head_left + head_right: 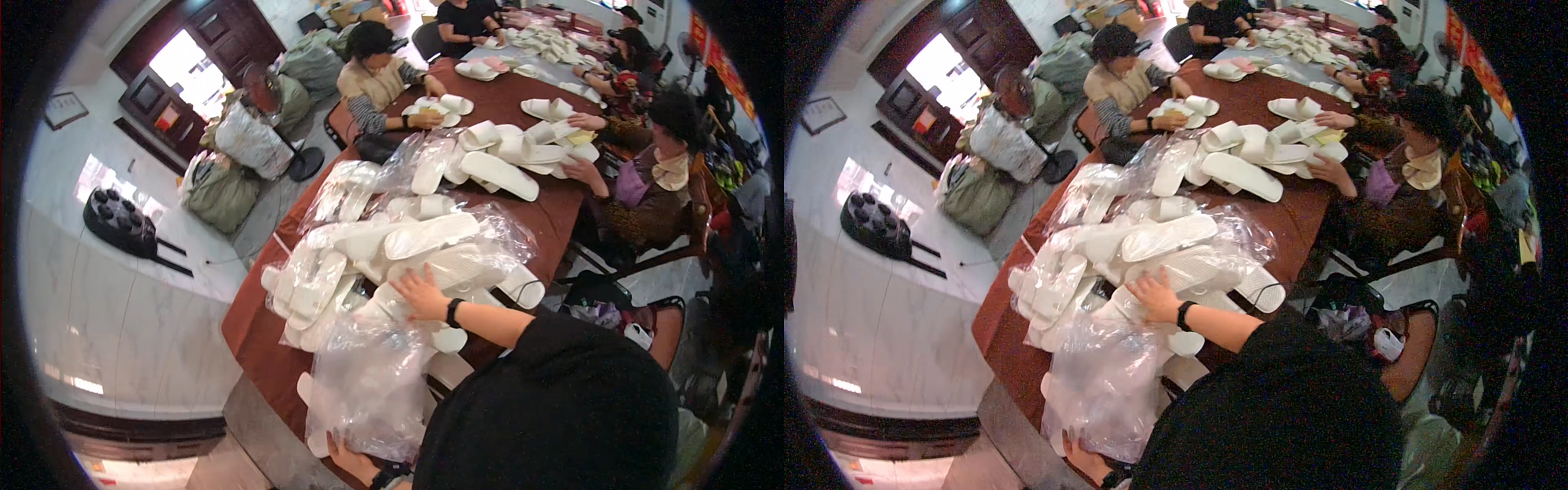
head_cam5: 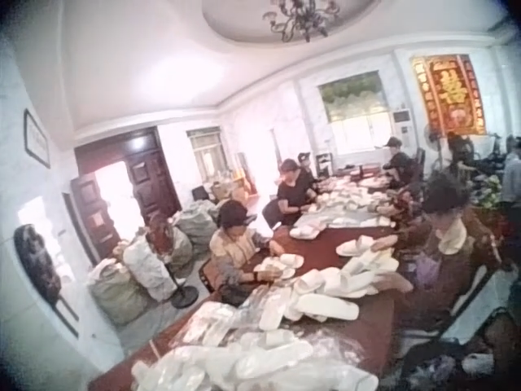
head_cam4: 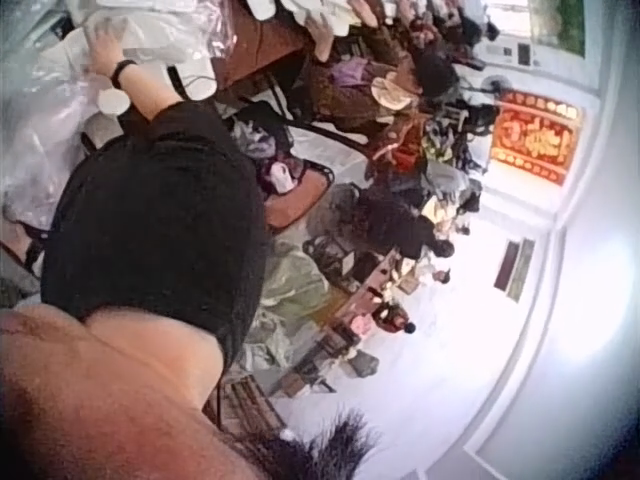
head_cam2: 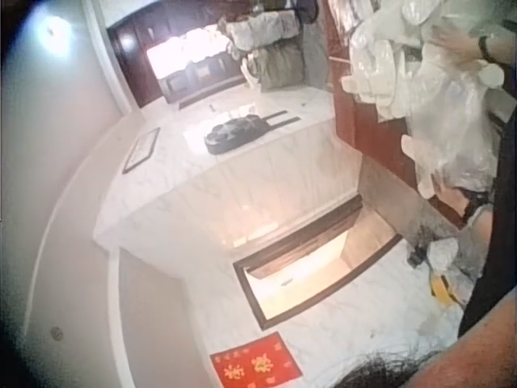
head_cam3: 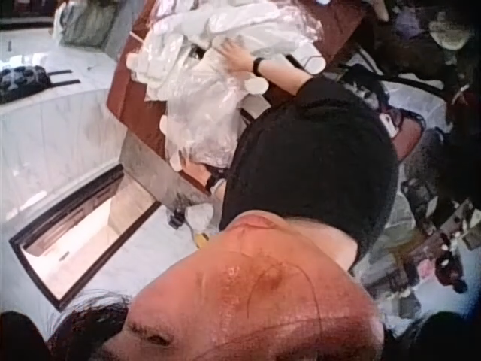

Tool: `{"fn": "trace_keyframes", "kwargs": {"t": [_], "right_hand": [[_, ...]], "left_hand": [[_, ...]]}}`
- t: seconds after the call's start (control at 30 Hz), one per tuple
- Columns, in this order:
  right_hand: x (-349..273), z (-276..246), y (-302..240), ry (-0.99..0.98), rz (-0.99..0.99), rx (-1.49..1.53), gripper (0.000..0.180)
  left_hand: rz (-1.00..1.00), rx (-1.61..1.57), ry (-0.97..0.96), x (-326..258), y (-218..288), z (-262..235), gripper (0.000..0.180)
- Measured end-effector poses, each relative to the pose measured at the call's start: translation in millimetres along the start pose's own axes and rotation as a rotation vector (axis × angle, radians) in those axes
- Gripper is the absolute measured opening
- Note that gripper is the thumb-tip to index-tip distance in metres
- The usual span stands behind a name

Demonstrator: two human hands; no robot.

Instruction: Sort and place white shoe components into plastic bags from a larger sack.

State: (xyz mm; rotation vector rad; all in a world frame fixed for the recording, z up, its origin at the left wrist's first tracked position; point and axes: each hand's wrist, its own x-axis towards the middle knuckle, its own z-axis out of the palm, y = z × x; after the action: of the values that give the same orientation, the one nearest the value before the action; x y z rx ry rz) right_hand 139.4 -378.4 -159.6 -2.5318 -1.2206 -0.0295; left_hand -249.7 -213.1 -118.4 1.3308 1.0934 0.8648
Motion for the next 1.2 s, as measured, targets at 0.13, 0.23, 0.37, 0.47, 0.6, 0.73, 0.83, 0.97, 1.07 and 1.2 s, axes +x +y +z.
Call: {"fn": "trace_keyframes", "kwargs": {"t": [0.13,0.23,0.37,0.47,0.6,0.73,0.83,0.97,1.07,1.2], "right_hand": [[36,6,38,-0.039,0.013,-0.143,0.075],[44,6,28,0.021,-0.066,-0.108,0.049],[58,-36,25,0.003,-0.032,-0.011,0.034],[80,-78,51,0.306,0.031,0.185,0.019],[112,-173,67,0.516,0.054,0.613,0.031],[134,-246,114,0.696,-0.013,1.238,0.027],[124,-309,73,0.704,-0.063,1.587,0.028],[120,-333,27,0.736,-0.213,1.689,0.030],[142,-327,46,0.696,-0.257,1.423,0.036],[145,-343,-5,0.610,-0.327,1.927,0.039]], "left_hand": [[0.253,0.304,-0.234,-5,-26,-22,0.049],[0.490,0.409,-0.266,-4,-43,-50,0.054],[0.389,0.516,-0.052,-32,-2,-20,0.043],[0.241,0.437,0.000,-44,35,10,0.041],[-0.114,-0.095,0.153,-52,55,14,0.040],[0.371,0.350,-0.068,-29,15,2,0.039],[0.603,0.649,-0.199,-23,3,-4,0.042],[-0.010,-0.190,0.024,-18,24,23,0.058],[0.022,-0.252,-0.082,-5,34,41,0.060],[0.086,0.005,-0.017,-4,52,37,0.068]]}}
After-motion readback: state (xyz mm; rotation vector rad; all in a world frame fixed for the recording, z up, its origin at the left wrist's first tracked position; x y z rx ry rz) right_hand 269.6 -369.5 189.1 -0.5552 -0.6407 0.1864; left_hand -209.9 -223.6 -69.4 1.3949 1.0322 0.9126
